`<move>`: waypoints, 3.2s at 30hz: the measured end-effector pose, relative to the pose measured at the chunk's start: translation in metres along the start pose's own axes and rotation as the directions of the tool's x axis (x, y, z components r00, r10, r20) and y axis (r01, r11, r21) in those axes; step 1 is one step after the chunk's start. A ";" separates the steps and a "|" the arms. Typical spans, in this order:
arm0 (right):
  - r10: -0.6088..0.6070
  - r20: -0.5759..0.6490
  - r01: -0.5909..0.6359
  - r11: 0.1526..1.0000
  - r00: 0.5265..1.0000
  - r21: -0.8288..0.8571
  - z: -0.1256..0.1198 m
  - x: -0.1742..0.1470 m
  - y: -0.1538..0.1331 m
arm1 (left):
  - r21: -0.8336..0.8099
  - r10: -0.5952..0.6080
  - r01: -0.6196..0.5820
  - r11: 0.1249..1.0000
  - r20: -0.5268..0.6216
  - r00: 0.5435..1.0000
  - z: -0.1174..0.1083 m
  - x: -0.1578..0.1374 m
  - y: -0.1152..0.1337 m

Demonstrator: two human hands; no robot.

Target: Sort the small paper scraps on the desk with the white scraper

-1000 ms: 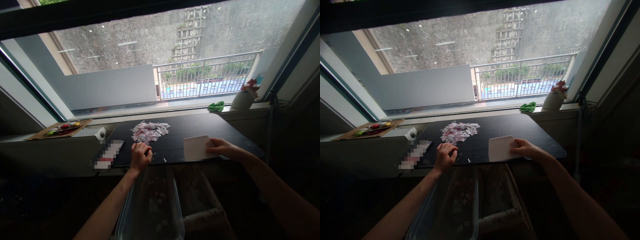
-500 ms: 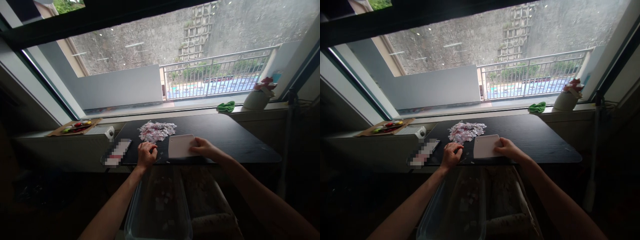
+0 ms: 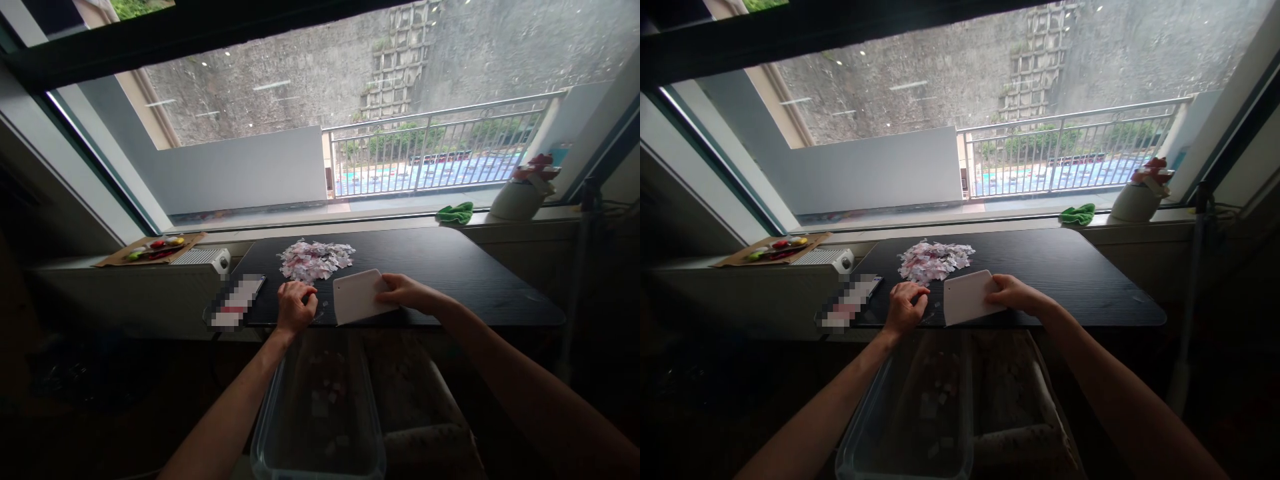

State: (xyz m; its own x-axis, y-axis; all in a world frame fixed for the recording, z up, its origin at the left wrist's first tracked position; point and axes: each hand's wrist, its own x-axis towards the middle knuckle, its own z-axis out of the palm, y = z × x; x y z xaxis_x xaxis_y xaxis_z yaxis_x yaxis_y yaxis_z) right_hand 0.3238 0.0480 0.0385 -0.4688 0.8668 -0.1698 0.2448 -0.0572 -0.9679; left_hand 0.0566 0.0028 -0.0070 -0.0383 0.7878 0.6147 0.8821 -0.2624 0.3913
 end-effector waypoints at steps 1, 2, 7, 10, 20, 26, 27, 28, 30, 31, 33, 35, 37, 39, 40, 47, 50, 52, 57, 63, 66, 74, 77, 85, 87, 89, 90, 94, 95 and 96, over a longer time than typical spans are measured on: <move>0.003 0.007 -0.003 1.000 1.000 -0.005 -0.001 0.000 0.000 | 0.001 0.001 -0.001 1.000 -0.003 1.000 0.000 0.000 0.000; 0.004 0.015 -0.004 1.000 1.000 -0.012 -0.003 -0.001 -0.001 | 0.001 0.003 -0.003 1.000 -0.004 1.000 0.000 0.000 0.000; -0.007 0.051 0.011 0.996 0.999 -0.086 -0.022 -0.018 -0.005 | 0.005 -0.002 0.002 1.000 0.002 1.000 -0.001 0.000 0.002; -0.052 -0.080 0.046 0.996 0.995 -0.070 -0.027 -0.020 -0.006 | -0.013 -0.022 0.022 1.000 0.008 1.000 -0.001 0.001 0.003; -0.168 -0.301 0.123 0.979 0.939 -0.160 0.027 0.021 0.010 | 0.032 -0.120 0.118 0.993 0.072 0.990 -0.014 0.012 -0.019; -0.120 -0.167 0.112 0.992 0.979 -0.052 0.021 0.015 0.022 | 0.159 -0.063 0.053 0.986 0.057 0.996 -0.013 0.004 -0.023; -0.123 -0.178 0.118 0.992 0.976 -0.042 0.020 0.016 0.023 | 0.163 -0.055 0.046 0.985 0.051 0.997 -0.012 0.003 -0.023; -0.127 -0.194 0.122 0.992 0.973 -0.040 0.020 0.018 0.024 | 0.165 -0.051 0.042 0.985 0.052 0.997 -0.012 0.003 -0.022; -0.130 -0.212 0.124 0.991 0.968 -0.042 0.022 0.022 0.023 | 0.163 -0.053 0.042 0.986 0.060 0.997 -0.012 0.002 -0.022; -0.127 -0.211 0.121 0.992 0.969 -0.042 0.024 0.023 0.022 | 0.162 -0.054 0.043 0.986 0.063 0.997 -0.012 0.002 -0.022; -0.109 -0.193 0.107 0.994 0.975 -0.024 0.027 0.022 0.018 | 0.165 -0.054 0.043 0.985 0.064 0.997 -0.012 0.002 -0.022; -0.092 -0.152 0.094 0.996 0.984 0.009 0.030 0.017 0.014 | 0.166 -0.053 0.043 0.985 0.054 0.997 -0.011 0.002 -0.022; -0.092 -0.087 0.094 0.995 0.992 0.024 0.031 0.009 0.011 | 0.163 -0.049 0.041 0.986 0.045 0.998 -0.011 0.002 -0.022; -0.110 -0.032 0.109 0.994 0.993 -0.020 0.030 0.001 0.011 | 0.158 -0.044 0.037 0.987 0.040 0.998 -0.011 0.001 -0.021; -0.119 -0.023 0.117 0.991 0.993 -0.060 0.029 -0.004 0.011 | 0.156 -0.044 0.038 0.987 0.038 0.998 -0.011 0.001 -0.021; -0.188 -0.081 0.167 0.962 0.979 -0.215 0.030 -0.015 0.007 | 0.152 -0.046 0.041 0.988 0.032 0.998 -0.012 0.002 -0.020; -0.201 -0.064 0.182 0.957 0.978 -0.227 0.029 -0.015 0.005 | 0.155 -0.048 0.042 0.987 0.035 0.998 -0.012 0.002 -0.019; -0.210 -0.052 0.192 0.950 0.976 -0.247 0.026 -0.014 0.005 | 0.159 -0.047 0.041 0.986 0.036 0.998 -0.013 0.002 -0.019; -0.211 -0.039 0.193 0.944 0.977 -0.266 0.019 -0.015 0.004 | 0.150 -0.052 0.049 0.988 0.019 0.998 -0.013 0.002 -0.019; -0.262 -0.094 0.234 0.942 0.960 -0.240 0.015 -0.011 -0.008 | 0.135 -0.075 0.074 0.988 -0.001 0.997 -0.013 0.003 -0.020; -0.370 -0.238 0.328 0.924 0.898 -0.197 0.020 0.006 -0.011 | 0.138 -0.096 0.100 0.985 -0.029 0.995 -0.012 0.003 -0.022; -0.510 -0.316 0.344 0.822 0.800 -0.455 0.059 0.064 -0.015 | 0.145 -0.122 0.131 0.981 -0.072 0.990 -0.009 0.002 -0.028; -0.505 -0.255 0.332 0.796 0.824 -0.505 0.051 0.055 -0.013 | 0.140 -0.115 0.125 0.982 -0.079 0.990 -0.009 0.002 -0.028; -0.484 -0.309 0.314 0.828 0.819 -0.465 0.042 0.044 -0.002 | 0.141 -0.087 0.094 0.986 -0.056 0.995 -0.009 0.002 -0.026; -0.499 -0.280 0.345 0.821 0.820 -0.454 0.049 0.049 -0.002 | 0.134 -0.082 0.089 0.987 -0.056 0.995 -0.009 0.002 -0.027; -0.494 -0.268 0.339 0.819 0.827 -0.463 0.050 0.050 -0.002 | 0.131 -0.074 0.081 0.988 -0.054 0.996 -0.010 0.002 -0.027; -0.482 -0.273 0.323 0.822 0.832 -0.468 0.048 0.048 -0.001 | 0.131 -0.069 0.075 0.988 -0.050 0.996 -0.010 0.002 -0.027; -0.412 -0.345 0.241 0.864 0.843 -0.442 0.036 0.032 0.002 | 0.140 -0.045 0.049 0.989 -0.030 0.999 -0.011 0.002 -0.025; -0.404 -0.353 0.236 0.871 0.844 -0.431 0.034 0.029 0.003 | 0.140 -0.034 0.037 0.990 -0.023 0.999 -0.011 0.001 -0.024; -0.401 -0.348 0.239 0.874 0.848 -0.424 0.034 0.026 0.004 | 0.136 -0.018 0.020 0.991 -0.014 1.000 -0.012 0.001 -0.024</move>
State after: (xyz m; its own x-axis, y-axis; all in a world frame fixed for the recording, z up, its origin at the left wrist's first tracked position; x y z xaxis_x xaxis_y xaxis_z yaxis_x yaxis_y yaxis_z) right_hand 0.2839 0.0538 0.0239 -0.2004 0.9300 0.3082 0.4613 0.3671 -0.8077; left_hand 0.0303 0.0031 -0.0077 -0.0609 0.7848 0.6167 0.9366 -0.1686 0.3071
